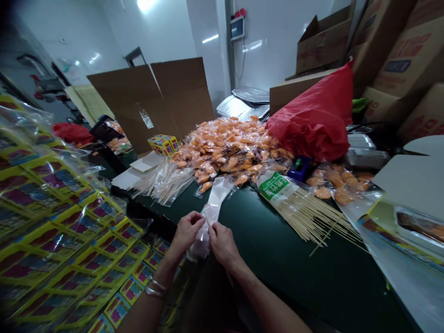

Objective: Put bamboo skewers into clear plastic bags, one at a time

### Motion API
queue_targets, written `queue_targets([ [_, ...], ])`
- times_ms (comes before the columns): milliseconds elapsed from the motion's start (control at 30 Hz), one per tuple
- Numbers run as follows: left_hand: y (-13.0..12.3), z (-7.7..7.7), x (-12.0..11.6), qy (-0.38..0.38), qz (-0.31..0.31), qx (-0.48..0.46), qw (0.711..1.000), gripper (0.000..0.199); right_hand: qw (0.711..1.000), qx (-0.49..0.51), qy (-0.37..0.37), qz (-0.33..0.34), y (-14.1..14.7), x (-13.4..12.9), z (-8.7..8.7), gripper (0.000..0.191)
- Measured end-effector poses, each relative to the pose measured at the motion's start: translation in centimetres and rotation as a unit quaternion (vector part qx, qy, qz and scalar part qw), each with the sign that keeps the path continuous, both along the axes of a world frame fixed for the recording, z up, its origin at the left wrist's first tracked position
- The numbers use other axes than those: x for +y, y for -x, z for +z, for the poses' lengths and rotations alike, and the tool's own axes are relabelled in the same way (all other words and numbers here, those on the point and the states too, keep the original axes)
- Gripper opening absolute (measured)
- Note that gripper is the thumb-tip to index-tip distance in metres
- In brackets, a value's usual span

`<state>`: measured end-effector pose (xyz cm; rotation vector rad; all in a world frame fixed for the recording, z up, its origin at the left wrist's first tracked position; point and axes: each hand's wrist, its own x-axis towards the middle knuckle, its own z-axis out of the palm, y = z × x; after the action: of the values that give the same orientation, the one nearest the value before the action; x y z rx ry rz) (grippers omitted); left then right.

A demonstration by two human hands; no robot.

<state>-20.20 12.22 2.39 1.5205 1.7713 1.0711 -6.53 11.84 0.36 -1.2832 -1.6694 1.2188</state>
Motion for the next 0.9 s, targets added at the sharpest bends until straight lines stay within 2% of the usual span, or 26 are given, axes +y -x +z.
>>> queue_targets([
  [67, -0.3, -0.5, 0.1, 0.013, -0.002, -0.053, 0.999, 0.013, 0.999, 0.033, 0.038, -0.002, 0.0, 0.1, -0.2, 0.023],
  [167, -0.7, -1.2, -0.5, 0.048, 0.011, -0.171, 0.984, 0.032, 0.995, 0.068, 0.073, -0.02, -0.4, 0.1, -0.7, 0.02],
  [300, -1.2, -1.4, -1.5, 0.12, 0.001, -0.299, 0.947, 0.046, 0.994, 0.078, 0.059, -0.056, -0.9, -0.3, -1.1, 0.021],
  [400, -1.6, -1.2, -1.5, 0.142, -0.023, -0.385, 0.912, 0.042, 0.995, 0.068, 0.027, -0.073, -1.2, -0.6, -0.9, 0.019],
  [533, -2.0, -0.6, -1.1, 0.123, -0.011, -0.4, 0.908, 0.022, 0.997, 0.032, -0.049, -0.055, -1.7, -0.7, -0.4, 0.013],
  [700, -2.5, -0.1, -1.0, 0.121, -0.008, -0.409, 0.905, 0.025, 0.988, -0.046, -0.143, 0.014, -3.3, -0.8, -0.1, 0.025],
  [800, -2.5, -0.3, -1.1, 0.115, -0.008, -0.399, 0.91, 0.028, 0.964, -0.146, -0.206, 0.078, -4.8, -0.6, 0.2, 0.03],
  [900, -2.4, -0.5, -0.9, 0.095, 0.012, -0.377, 0.921, 0.027, 0.933, -0.26, -0.217, 0.118, -6.3, -0.3, 1.0, 0.029],
])
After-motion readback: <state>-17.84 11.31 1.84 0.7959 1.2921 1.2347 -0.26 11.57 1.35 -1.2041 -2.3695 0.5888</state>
